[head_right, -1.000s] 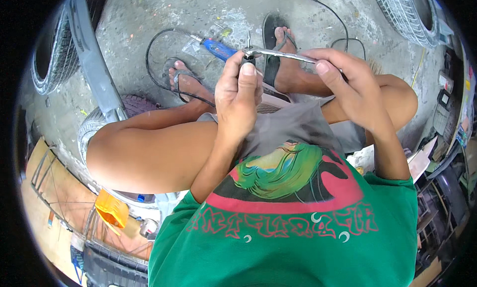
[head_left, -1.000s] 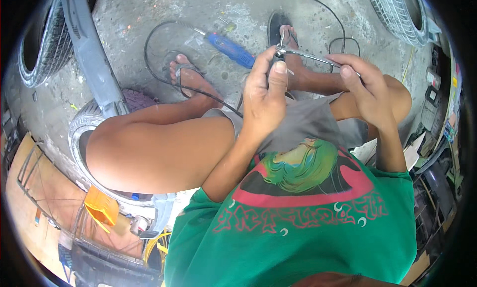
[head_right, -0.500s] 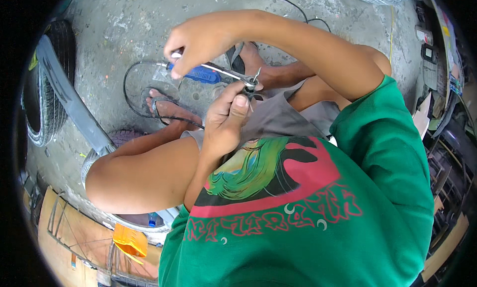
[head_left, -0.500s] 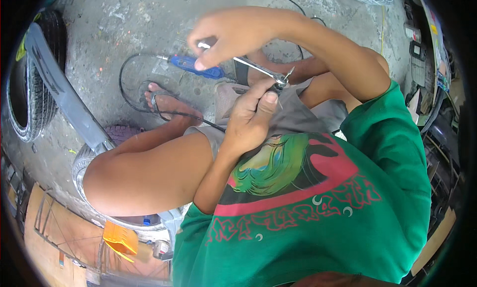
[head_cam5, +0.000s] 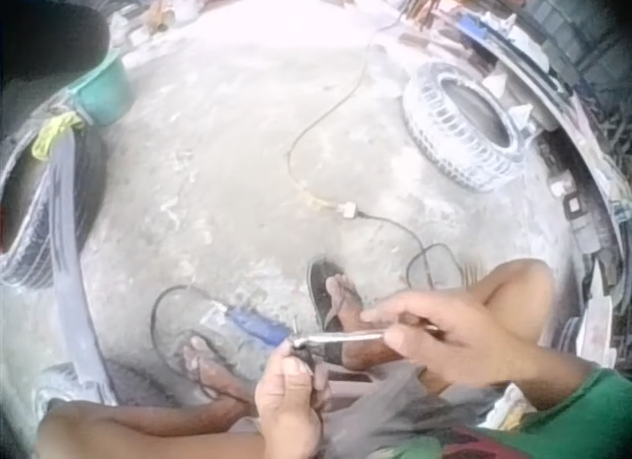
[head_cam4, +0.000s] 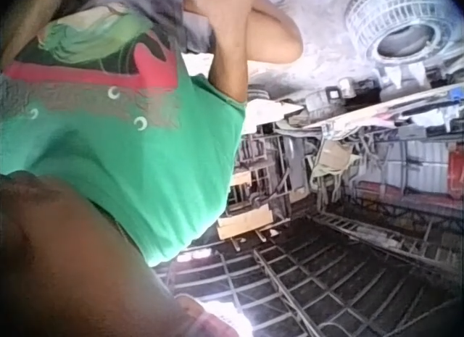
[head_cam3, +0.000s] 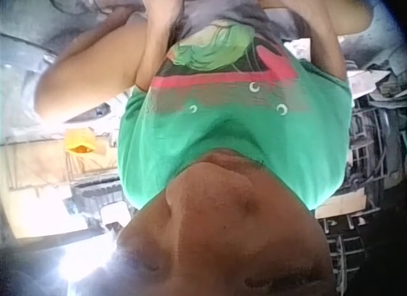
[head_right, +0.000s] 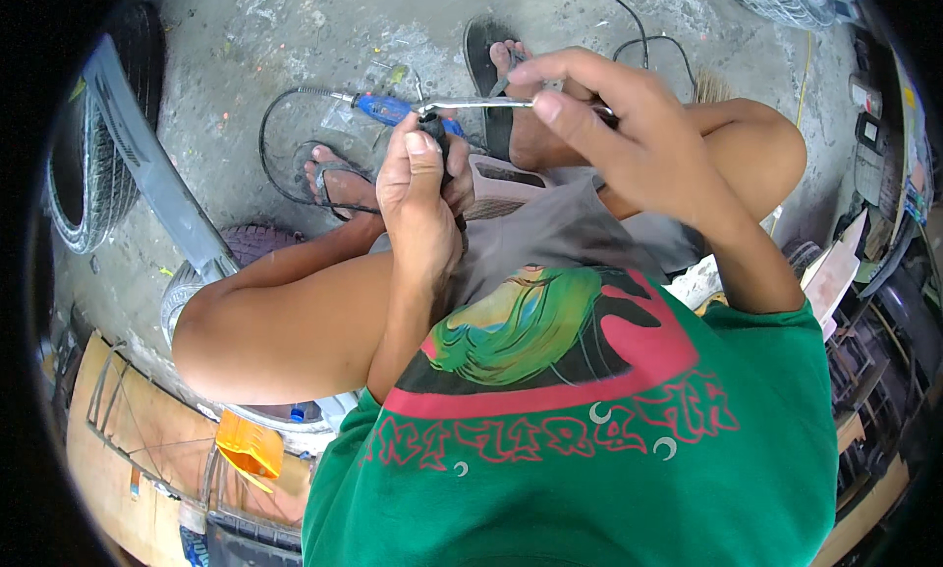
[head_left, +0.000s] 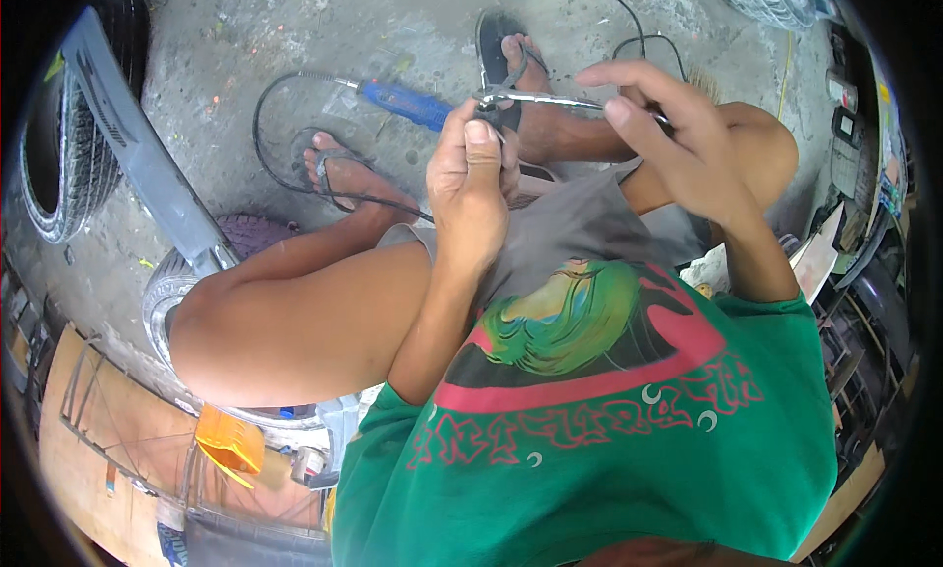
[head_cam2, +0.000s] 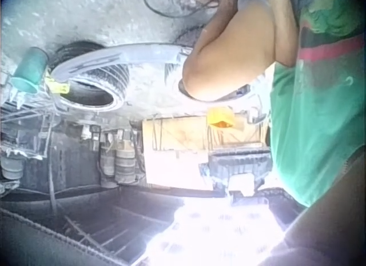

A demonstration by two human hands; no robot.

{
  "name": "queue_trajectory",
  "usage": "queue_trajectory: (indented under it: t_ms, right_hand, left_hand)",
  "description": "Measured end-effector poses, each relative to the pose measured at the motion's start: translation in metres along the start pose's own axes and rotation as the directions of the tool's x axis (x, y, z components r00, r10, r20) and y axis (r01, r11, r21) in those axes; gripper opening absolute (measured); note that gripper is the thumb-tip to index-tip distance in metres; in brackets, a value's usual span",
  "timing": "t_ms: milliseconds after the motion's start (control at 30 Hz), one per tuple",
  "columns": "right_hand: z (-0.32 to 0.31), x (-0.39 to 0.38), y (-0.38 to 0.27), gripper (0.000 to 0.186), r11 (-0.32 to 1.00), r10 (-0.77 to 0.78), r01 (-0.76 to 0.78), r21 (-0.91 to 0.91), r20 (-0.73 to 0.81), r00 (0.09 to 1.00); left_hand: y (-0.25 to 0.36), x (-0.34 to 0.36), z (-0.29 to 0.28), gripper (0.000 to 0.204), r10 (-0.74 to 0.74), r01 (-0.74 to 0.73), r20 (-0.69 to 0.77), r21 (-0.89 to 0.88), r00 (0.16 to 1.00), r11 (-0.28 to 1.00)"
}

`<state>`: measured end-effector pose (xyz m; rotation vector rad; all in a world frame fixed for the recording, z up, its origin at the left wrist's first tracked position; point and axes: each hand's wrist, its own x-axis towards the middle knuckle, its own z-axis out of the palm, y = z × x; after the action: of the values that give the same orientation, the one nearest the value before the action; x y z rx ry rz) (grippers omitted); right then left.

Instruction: The recorder is replacing or tightening a drill bit on a handheld rotary tool using a small wrench while seated on the floor.

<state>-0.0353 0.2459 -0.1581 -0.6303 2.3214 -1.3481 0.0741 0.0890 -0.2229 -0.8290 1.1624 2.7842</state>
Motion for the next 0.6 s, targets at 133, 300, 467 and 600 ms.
queue_trajectory:
  t_ms: [133, 300, 467, 600]
  right_hand:
    - [-0.017, 0.016, -0.049, 0.020, 0.913, -0.264, 0.342, -0.223, 0.316, 0.911]
    - [0.028, 0.067, -0.043, 0.022, 0.702, -0.492, 0.660, -0.267, 0.488, 0.721]
    - [0.047, 0.124, -0.009, 0.025, 0.959, -0.086, 0.262, -0.104, 0.777, 0.623]
    - [0.041, 0.118, 0.026, 0.031, 0.989, -0.039, 0.134, -0.065, 0.756, 0.653]
  left_hand:
    - [-0.014, 0.002, 0.004, 0.037, -0.051, 0.052, -0.015, 0.087, 0.999, 0.995]
    - [-0.029, -0.012, -0.017, 0.051, -0.366, 0.207, 0.216, 0.528, 0.905, 0.824]
    - [-0.014, -0.016, 0.010, 0.059, -0.239, 0.204, 0.348, 0.135, 0.906, 0.970]
    - [-0.011, -0.017, 0.015, 0.062, -0.135, -0.028, 0.413, 0.364, 0.901, 0.931]
